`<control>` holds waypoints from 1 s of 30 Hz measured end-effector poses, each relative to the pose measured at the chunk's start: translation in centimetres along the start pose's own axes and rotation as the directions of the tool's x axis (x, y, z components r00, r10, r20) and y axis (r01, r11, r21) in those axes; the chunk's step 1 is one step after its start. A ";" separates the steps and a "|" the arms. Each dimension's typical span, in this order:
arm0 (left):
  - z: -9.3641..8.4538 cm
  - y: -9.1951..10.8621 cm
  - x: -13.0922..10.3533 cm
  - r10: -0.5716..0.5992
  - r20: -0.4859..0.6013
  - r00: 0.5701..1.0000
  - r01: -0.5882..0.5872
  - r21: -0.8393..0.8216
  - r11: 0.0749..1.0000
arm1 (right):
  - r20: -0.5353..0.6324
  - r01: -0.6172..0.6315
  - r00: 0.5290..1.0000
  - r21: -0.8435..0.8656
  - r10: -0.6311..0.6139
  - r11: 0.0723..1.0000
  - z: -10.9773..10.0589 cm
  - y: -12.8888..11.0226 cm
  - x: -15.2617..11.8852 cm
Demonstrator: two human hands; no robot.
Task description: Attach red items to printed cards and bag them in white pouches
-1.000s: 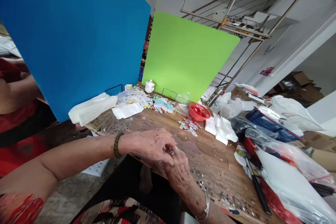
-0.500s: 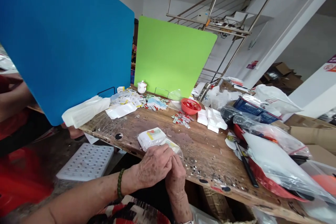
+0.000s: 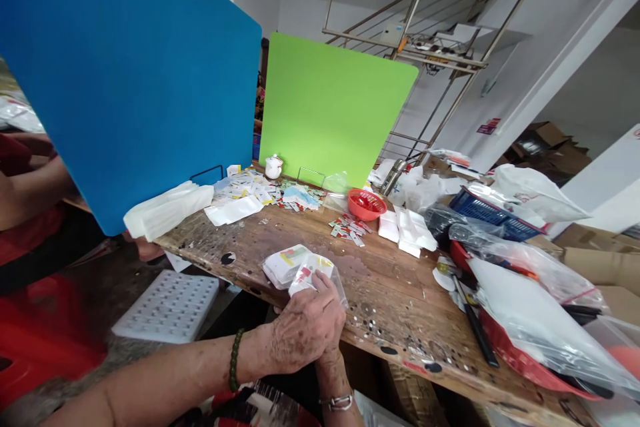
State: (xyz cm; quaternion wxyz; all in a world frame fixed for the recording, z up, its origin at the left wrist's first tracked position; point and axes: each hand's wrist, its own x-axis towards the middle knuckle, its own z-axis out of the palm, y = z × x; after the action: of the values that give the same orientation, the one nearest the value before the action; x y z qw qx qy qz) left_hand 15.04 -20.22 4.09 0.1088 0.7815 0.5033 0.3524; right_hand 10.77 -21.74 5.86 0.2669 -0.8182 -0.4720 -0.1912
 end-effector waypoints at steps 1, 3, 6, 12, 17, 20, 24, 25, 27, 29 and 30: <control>-0.2 -0.1 -0.1 0.007 0.006 1.000 -0.007 0.018 1.000 | 0.019 0.004 1.000 0.012 -0.004 1.000 0.7 0.4 -0.1; -1.4 -0.5 -0.6 0.085 0.065 0.994 -0.088 0.060 0.994 | -0.012 0.056 0.998 0.079 -0.055 0.995 2.7 1.7 -0.6; -4.4 -1.3 -1.5 0.249 0.171 0.953 -0.264 0.072 0.962 | -0.326 0.240 0.932 0.233 -0.157 0.942 6.2 4.0 -1.3; -7.7 -1.3 -1.8 0.445 0.356 0.822 -0.539 0.232 0.810 | 0.091 0.397 0.908 0.125 -0.409 0.909 8.5 6.0 -1.6; -7.7 -1.2 -1.4 0.429 0.356 0.830 -0.524 0.240 0.817 | -0.298 0.332 0.916 0.187 -0.269 0.925 6.5 4.0 -1.5; -7.9 -1.2 -1.4 0.413 0.346 0.843 -0.506 0.247 0.826 | -0.098 0.256 0.965 0.130 -0.244 0.958 4.7 2.8 -1.3; -8.2 -1.2 -1.5 0.415 0.326 0.849 -0.497 0.226 0.838 | -0.014 0.220 0.975 0.143 -0.220 0.965 1.8 1.4 -0.7; -8.2 -1.2 -1.5 0.412 0.318 0.854 -0.490 0.224 0.842 | -0.066 0.214 0.976 0.126 -0.207 0.969 1.0 1.1 -0.4; -8.2 -1.2 -1.5 0.398 0.289 0.871 -0.468 0.238 0.851 | -0.153 0.209 0.968 0.056 -0.199 0.976 -0.1 0.4 0.0; -8.2 -1.3 -1.4 0.379 0.252 0.891 -0.439 0.260 0.860 | -0.179 0.226 0.958 -0.002 -0.223 0.974 -0.8 -0.1 0.5; -8.2 -1.4 -1.3 0.368 0.236 0.900 -0.424 0.268 0.865 | -0.174 0.240 0.955 -0.018 -0.240 0.970 -1.0 -0.3 0.7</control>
State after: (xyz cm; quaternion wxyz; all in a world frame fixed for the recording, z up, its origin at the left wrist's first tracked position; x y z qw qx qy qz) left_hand 8.29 -22.20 8.79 -0.0471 0.9036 0.3693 0.2121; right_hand 10.76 -21.77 7.12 0.2837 -0.7343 -0.5429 -0.2925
